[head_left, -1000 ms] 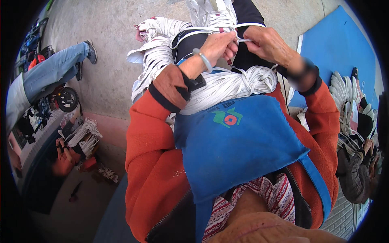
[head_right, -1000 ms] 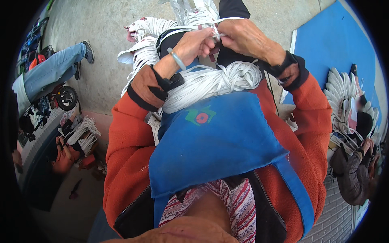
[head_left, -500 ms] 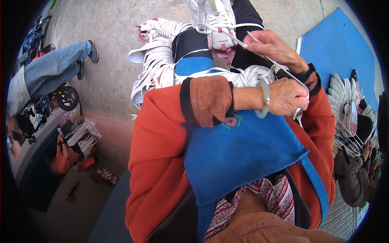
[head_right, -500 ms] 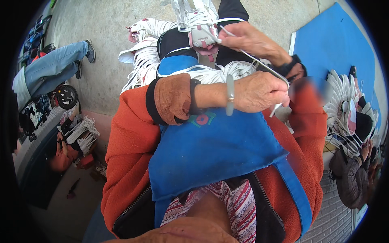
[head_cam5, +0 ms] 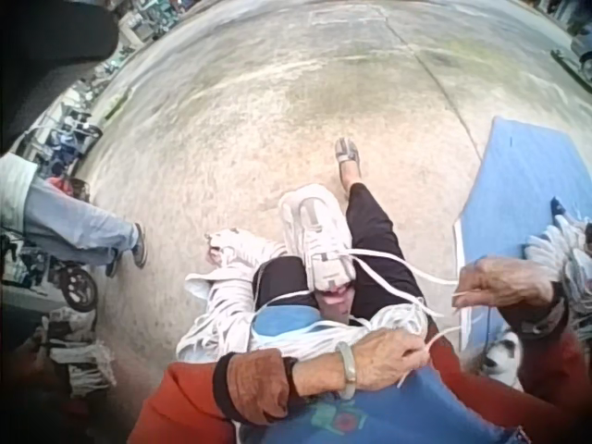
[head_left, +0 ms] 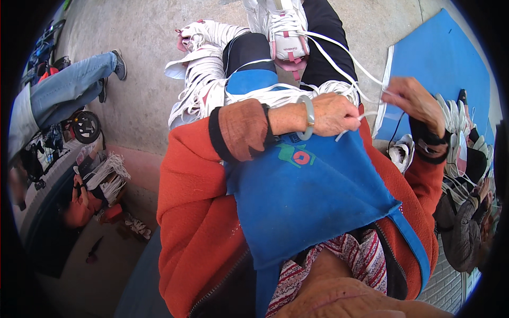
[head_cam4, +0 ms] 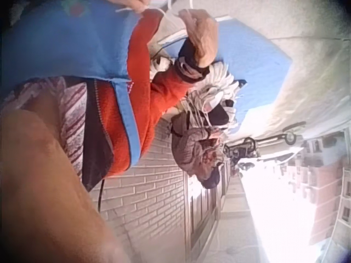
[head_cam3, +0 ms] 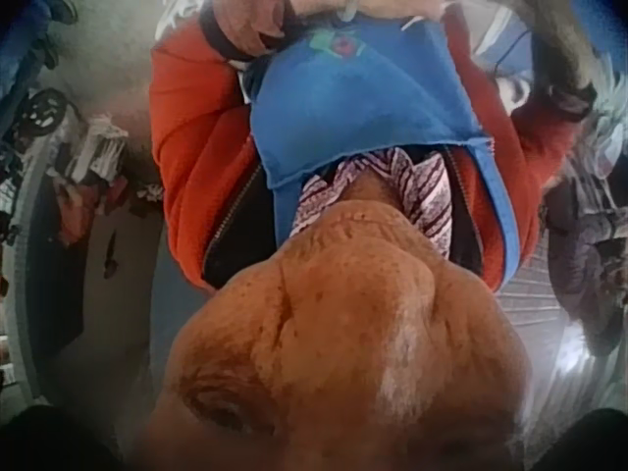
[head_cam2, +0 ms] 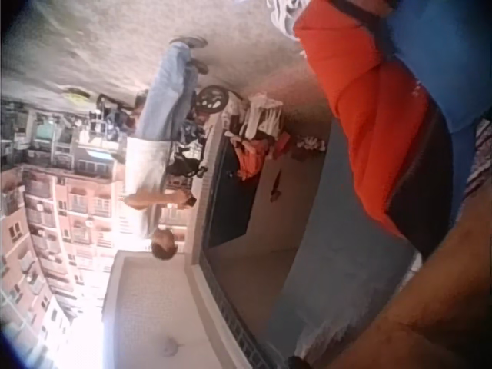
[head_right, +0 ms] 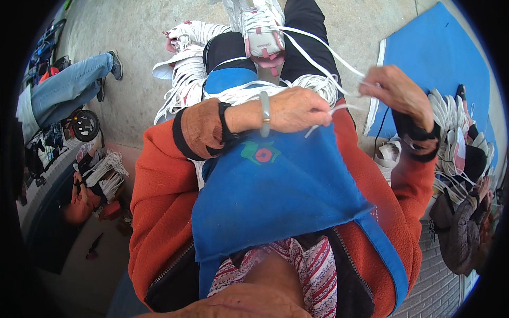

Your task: Lacing white and pink sneakers while sitting outdoors.

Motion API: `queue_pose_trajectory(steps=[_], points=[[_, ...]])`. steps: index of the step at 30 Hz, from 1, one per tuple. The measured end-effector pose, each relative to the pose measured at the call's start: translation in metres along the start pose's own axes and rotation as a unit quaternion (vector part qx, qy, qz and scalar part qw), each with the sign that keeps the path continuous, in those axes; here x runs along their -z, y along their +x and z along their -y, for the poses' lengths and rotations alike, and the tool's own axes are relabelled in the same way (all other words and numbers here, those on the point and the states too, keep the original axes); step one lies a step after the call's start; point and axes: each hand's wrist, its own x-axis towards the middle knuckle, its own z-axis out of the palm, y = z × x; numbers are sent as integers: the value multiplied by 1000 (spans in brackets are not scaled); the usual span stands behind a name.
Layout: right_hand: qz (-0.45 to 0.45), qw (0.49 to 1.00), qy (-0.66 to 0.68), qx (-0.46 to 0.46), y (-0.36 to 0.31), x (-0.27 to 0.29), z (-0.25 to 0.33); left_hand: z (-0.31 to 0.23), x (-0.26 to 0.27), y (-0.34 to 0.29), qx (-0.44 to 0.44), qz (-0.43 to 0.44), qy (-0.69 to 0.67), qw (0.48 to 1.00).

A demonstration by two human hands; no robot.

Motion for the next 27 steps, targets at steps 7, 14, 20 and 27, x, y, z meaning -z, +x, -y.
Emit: queue_pose_trajectory(steps=[7,14,20,27], points=[[-226,972,34,49,104,-37,-8,18,19,-37,-116,-236,113,958],[-294,948,-54,106,156,-54,-7,24,49,-49,-17,-199,-357,913],[-263,959,-74,71,165,-55,-20,77,68,-26,118,-430,-358,820],[-310,943,-56,108,166,-57,-14,91,78,-10,144,-463,51,873]])
